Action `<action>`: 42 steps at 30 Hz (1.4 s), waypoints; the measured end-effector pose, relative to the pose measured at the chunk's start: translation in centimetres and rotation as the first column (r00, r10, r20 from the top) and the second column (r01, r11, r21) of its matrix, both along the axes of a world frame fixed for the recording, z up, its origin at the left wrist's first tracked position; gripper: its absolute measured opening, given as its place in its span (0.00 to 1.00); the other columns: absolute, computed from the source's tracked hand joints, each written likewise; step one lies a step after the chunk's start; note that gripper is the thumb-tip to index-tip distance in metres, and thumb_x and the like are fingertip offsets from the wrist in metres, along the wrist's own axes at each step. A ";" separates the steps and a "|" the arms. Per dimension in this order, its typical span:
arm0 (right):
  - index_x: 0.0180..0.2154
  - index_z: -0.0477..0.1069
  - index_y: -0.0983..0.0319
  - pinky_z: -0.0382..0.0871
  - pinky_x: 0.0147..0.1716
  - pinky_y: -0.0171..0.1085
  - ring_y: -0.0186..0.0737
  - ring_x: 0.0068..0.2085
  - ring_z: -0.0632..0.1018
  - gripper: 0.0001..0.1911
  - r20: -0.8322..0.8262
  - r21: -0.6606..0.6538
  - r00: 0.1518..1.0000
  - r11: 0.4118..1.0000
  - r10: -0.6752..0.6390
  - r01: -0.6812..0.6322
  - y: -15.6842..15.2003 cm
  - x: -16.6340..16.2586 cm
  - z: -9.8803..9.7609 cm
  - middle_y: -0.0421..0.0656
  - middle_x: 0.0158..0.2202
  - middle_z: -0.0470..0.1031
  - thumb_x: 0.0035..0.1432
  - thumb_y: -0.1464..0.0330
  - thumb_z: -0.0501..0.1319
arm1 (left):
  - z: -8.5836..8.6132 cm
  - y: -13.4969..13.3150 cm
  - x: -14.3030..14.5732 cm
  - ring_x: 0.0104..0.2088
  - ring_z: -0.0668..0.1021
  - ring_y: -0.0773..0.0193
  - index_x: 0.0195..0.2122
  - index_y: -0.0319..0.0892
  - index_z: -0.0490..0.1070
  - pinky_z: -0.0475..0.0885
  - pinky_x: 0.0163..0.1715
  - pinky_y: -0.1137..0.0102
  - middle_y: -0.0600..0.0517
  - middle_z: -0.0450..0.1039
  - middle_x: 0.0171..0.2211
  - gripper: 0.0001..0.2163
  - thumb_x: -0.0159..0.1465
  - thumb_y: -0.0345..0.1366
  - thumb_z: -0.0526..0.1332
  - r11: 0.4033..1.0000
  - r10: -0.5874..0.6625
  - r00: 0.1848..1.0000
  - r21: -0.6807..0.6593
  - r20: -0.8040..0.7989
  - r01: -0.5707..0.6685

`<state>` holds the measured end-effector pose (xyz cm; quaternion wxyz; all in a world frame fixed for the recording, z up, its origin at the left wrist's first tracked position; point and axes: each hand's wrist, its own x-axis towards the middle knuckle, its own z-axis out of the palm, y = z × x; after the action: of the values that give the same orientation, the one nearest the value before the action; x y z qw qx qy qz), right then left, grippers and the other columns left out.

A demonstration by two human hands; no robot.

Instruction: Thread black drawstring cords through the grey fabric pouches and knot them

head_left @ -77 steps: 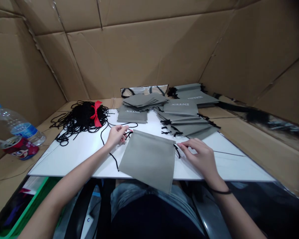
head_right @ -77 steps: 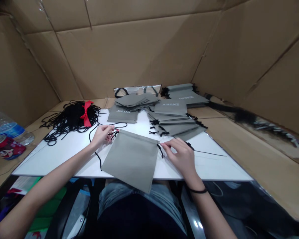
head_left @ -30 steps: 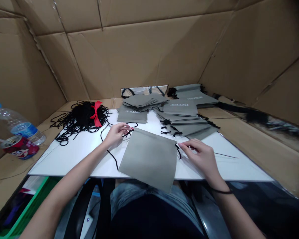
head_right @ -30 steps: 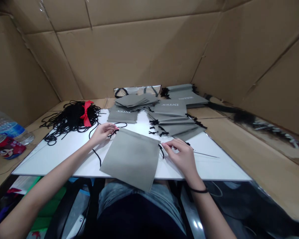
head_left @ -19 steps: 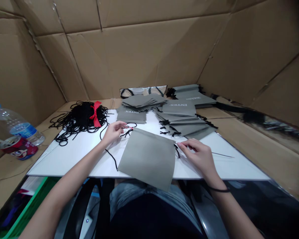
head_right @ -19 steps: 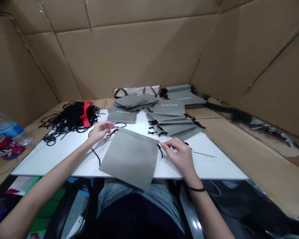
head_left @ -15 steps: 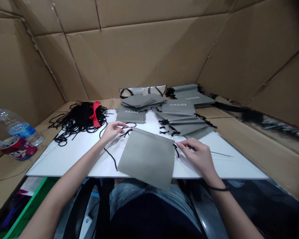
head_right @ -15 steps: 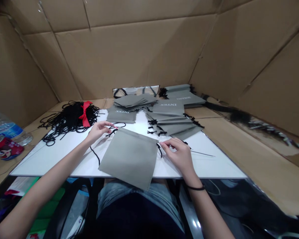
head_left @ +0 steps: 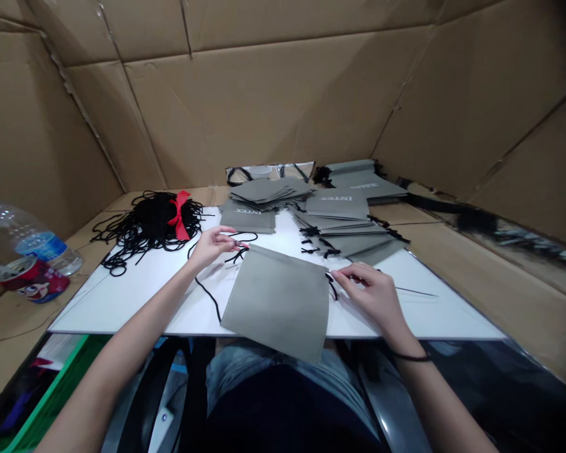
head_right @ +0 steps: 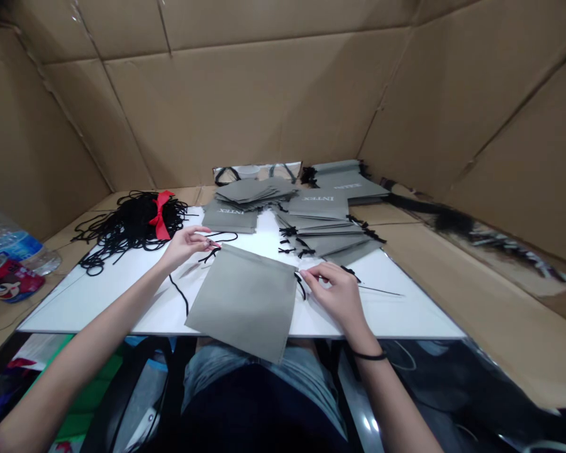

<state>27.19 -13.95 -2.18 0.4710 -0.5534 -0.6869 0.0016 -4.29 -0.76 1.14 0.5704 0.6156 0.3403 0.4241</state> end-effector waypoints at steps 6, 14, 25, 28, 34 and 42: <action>0.24 0.72 0.60 0.60 0.22 0.36 0.36 0.24 0.70 0.12 0.000 0.001 1.000 1.000 0.010 -0.010 0.0 0.1 -0.1 0.41 0.22 0.73 0.58 0.63 0.60 | 0.5 -0.3 -0.1 0.37 0.82 0.53 0.41 0.37 0.69 0.75 0.40 0.63 0.46 0.81 0.29 0.20 0.49 0.37 0.71 0.999 -0.022 0.999 0.036 0.023 0.022; 0.24 0.73 0.60 0.62 0.23 0.36 0.35 0.24 0.71 0.12 0.014 -0.026 0.999 0.999 0.036 -0.036 0.0 0.1 -0.4 0.41 0.23 0.74 0.58 0.64 0.61 | 0.4 -0.3 -0.2 0.36 0.82 0.56 0.35 0.36 0.75 0.74 0.42 0.63 0.46 0.81 0.31 0.15 0.46 0.33 0.72 0.997 -0.059 0.998 0.054 0.032 0.057; 0.24 0.72 0.60 0.61 0.23 0.36 0.35 0.24 0.71 0.12 0.029 -0.010 0.999 1.000 0.015 -0.015 -0.1 0.1 -0.2 0.41 0.23 0.74 0.58 0.64 0.61 | -0.3 1.6 -1.5 0.29 0.78 0.64 0.30 0.38 0.72 0.74 0.33 0.67 0.46 0.77 0.32 0.13 0.51 0.44 0.65 0.907 0.403 0.915 0.150 -0.031 -0.394; 0.24 0.73 0.60 0.61 0.23 0.36 0.35 0.24 0.71 0.12 0.040 -0.024 0.999 1.000 0.013 -0.013 -0.2 0.1 -0.1 0.40 0.23 0.74 0.58 0.64 0.61 | -1.1 2.6 -2.3 0.29 0.76 0.63 0.28 0.38 0.71 0.72 0.32 0.66 0.48 0.75 0.29 0.09 0.50 0.38 0.64 0.867 0.485 0.869 0.180 -0.093 -0.464; 0.24 0.72 0.60 0.61 0.23 0.36 0.35 0.24 0.71 0.11 0.039 -0.022 0.999 1.000 0.012 -0.012 -0.2 0.0 -0.3 0.40 0.22 0.74 0.58 0.65 0.60 | -0.9 2.2 -1.5 0.38 0.75 0.58 0.32 0.39 0.74 0.68 0.43 0.64 0.46 0.76 0.37 0.08 0.51 0.31 0.59 0.873 0.435 0.874 0.340 -0.219 -0.349; 0.24 0.72 0.60 0.62 0.25 0.36 0.35 0.24 0.70 0.11 0.078 0.008 0.997 1.000 0.017 -0.018 -0.1 0.0 -0.3 0.41 0.23 0.73 0.58 0.65 0.61 | 1.0 -0.8 -0.6 0.45 0.74 0.57 0.39 0.43 0.74 0.55 0.58 0.59 0.48 0.76 0.41 0.10 0.63 0.40 0.56 0.710 0.268 0.857 0.692 -0.440 0.133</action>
<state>27.21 -14.09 -2.47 0.4461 -0.5451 -0.7096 -0.0189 -4.91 -1.54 2.11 0.1658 0.8608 0.3154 0.3635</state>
